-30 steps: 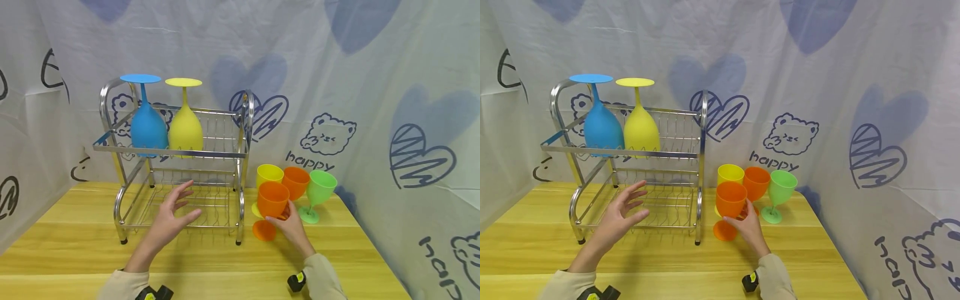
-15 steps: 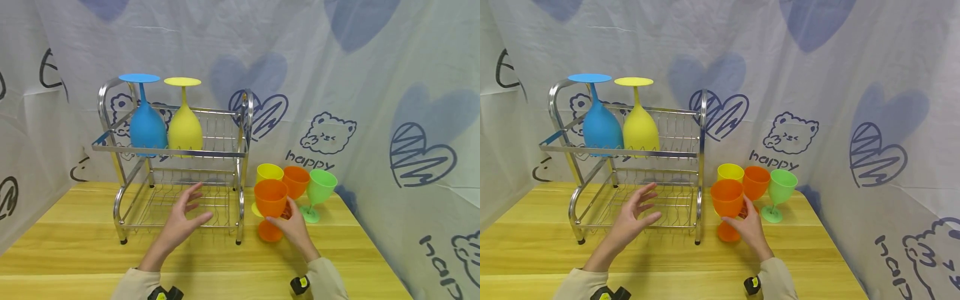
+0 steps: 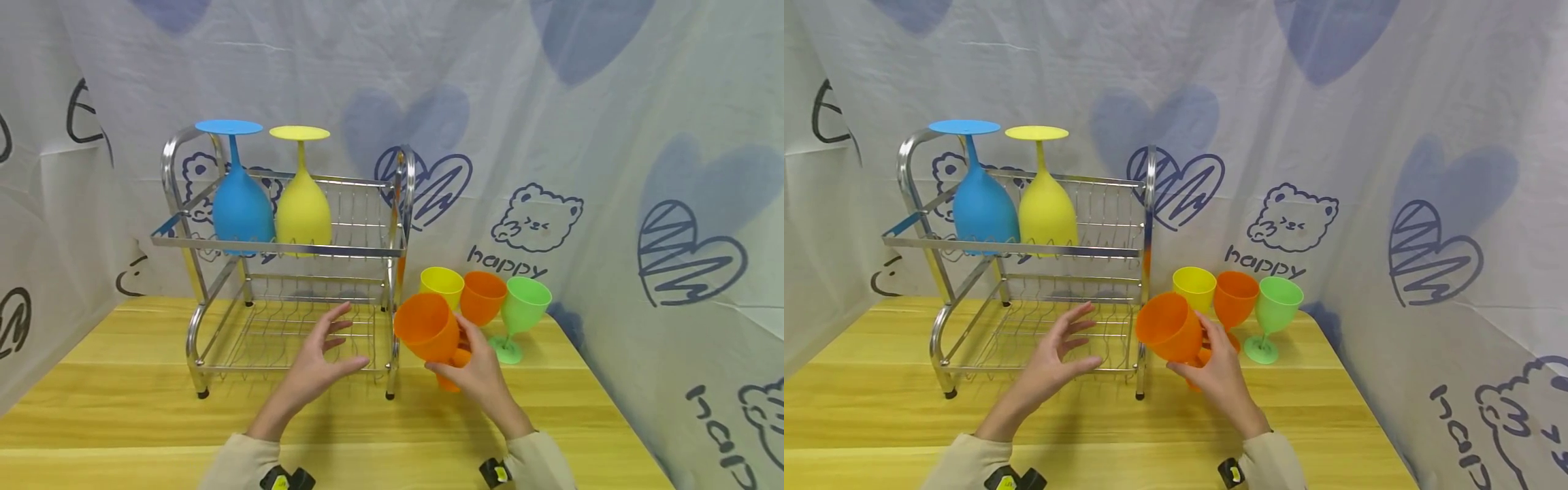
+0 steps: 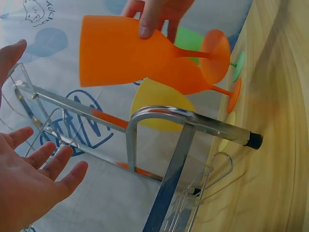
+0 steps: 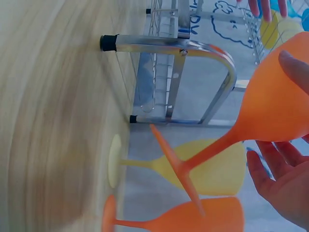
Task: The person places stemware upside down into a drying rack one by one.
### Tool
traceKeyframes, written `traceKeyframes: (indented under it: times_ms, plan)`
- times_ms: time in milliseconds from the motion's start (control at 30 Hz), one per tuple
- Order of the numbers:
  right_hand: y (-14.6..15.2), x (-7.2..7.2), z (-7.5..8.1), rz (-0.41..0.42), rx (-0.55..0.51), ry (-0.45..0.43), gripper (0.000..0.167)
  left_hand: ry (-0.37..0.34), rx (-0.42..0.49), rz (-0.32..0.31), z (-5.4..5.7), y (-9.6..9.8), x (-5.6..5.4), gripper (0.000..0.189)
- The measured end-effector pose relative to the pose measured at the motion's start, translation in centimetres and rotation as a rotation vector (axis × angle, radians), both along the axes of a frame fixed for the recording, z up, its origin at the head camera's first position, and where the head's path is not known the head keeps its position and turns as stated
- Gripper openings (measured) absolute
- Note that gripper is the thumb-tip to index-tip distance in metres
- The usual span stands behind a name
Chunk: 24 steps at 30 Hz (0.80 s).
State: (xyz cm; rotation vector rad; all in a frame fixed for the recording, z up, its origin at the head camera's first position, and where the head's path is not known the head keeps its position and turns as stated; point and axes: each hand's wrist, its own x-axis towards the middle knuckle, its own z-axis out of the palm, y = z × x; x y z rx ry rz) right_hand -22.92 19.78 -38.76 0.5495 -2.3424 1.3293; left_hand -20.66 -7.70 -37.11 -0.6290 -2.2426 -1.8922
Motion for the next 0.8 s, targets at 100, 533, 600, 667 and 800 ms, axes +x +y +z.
traceKeyframes:
  times_ms: [100, 533, 600, 667, 800]
  plan:
    - [-0.2, 0.4, 0.2, -0.009, 0.077, 0.096, 0.086, 0.017, -0.007, -0.011, 0.0, 0.5, 0.0, 0.085]
    - [-1.1, 1.3, 1.2, 0.016, 0.357, 0.449, 0.09, 0.037, -0.067, -0.036, -0.2, 2.4, -0.2, 0.091]
    - [-1.2, 1.4, 1.2, 0.006, 0.402, 0.5, 0.09, 0.041, -0.083, -0.035, -0.2, 2.6, -0.2, 0.092]
    - [-1.3, 1.5, 1.2, 0.002, 0.448, 0.54, 0.091, 0.05, -0.091, -0.037, -0.3, 2.8, -0.3, 0.092]
    - [-1.4, 1.7, 1.4, -0.004, 0.527, 0.6, 0.092, 0.068, -0.096, -0.05, -0.4, 2.9, -0.3, 0.09]
